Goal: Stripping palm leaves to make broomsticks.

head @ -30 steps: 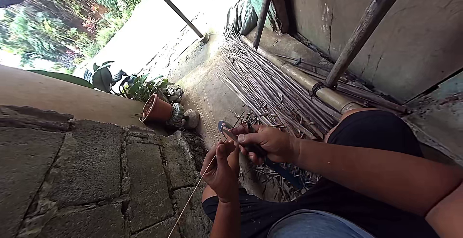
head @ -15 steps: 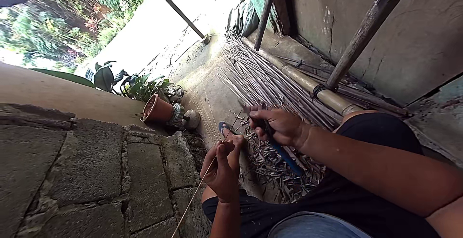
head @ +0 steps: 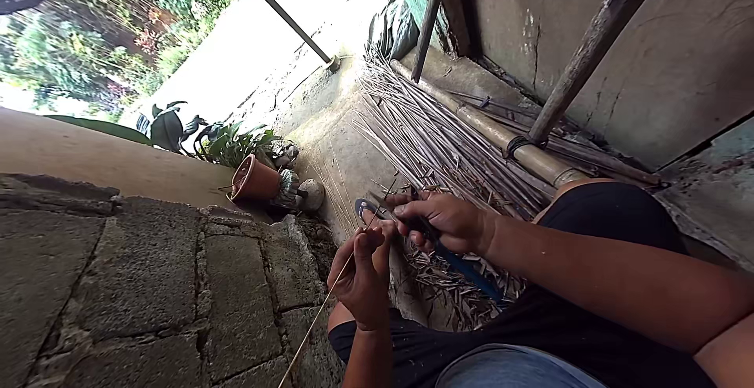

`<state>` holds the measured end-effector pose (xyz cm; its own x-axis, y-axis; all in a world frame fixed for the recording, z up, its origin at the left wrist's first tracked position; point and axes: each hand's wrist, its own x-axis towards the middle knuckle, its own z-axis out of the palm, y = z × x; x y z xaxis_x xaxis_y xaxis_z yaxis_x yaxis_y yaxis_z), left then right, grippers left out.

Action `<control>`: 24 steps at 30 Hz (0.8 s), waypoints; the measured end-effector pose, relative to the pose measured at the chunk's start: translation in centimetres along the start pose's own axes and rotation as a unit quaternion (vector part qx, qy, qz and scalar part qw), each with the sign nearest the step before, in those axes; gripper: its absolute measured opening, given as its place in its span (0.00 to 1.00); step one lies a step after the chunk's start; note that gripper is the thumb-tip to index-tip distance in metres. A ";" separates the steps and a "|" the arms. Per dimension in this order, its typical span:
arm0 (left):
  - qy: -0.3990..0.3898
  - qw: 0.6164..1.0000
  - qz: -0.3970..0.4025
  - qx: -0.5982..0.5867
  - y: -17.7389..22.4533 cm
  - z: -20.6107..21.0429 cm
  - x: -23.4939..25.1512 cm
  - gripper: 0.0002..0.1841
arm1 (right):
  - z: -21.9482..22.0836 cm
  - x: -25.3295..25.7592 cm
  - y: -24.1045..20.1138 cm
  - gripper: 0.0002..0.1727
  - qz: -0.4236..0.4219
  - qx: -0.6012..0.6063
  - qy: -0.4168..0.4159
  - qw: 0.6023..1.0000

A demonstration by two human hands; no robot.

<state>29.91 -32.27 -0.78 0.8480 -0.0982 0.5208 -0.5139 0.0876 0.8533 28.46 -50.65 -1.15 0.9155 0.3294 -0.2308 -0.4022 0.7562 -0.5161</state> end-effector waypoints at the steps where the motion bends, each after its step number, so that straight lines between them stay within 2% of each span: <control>1: -0.005 1.000 0.001 0.002 0.0 0.0 0.0 0.06 | 0.3 -0.2 0.4 0.16 0.011 -0.014 -0.015 1.000; 4: -0.024 1.000 0.013 0.000 -0.1 -0.4 -0.1 0.06 | 0.5 -0.4 0.4 0.15 0.014 -0.030 -0.023 0.999; 8: -0.017 1.000 0.010 0.003 0.2 -0.5 -0.3 0.06 | -0.5 0.5 -0.5 0.13 -0.003 0.013 0.023 1.000; 14: 0.005 1.000 -0.007 -0.002 0.2 -0.3 -0.1 0.07 | 0.4 0.0 1.2 0.16 -0.007 -0.024 -0.034 0.999; 20: 0.013 1.000 -0.005 0.010 0.6 -0.8 0.0 0.08 | -1.3 1.2 -1.2 0.16 -0.034 0.054 0.079 0.995; 24: 0.015 1.000 -0.006 0.008 0.5 -0.6 0.2 0.07 | -0.3 0.3 -0.5 0.16 -0.029 0.013 0.024 0.999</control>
<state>29.91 -31.61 -0.21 0.8575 -0.0702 0.5096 -0.5054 0.0697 0.8601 28.89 -51.09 -1.20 0.9358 0.2577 -0.2405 -0.3476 0.7880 -0.5082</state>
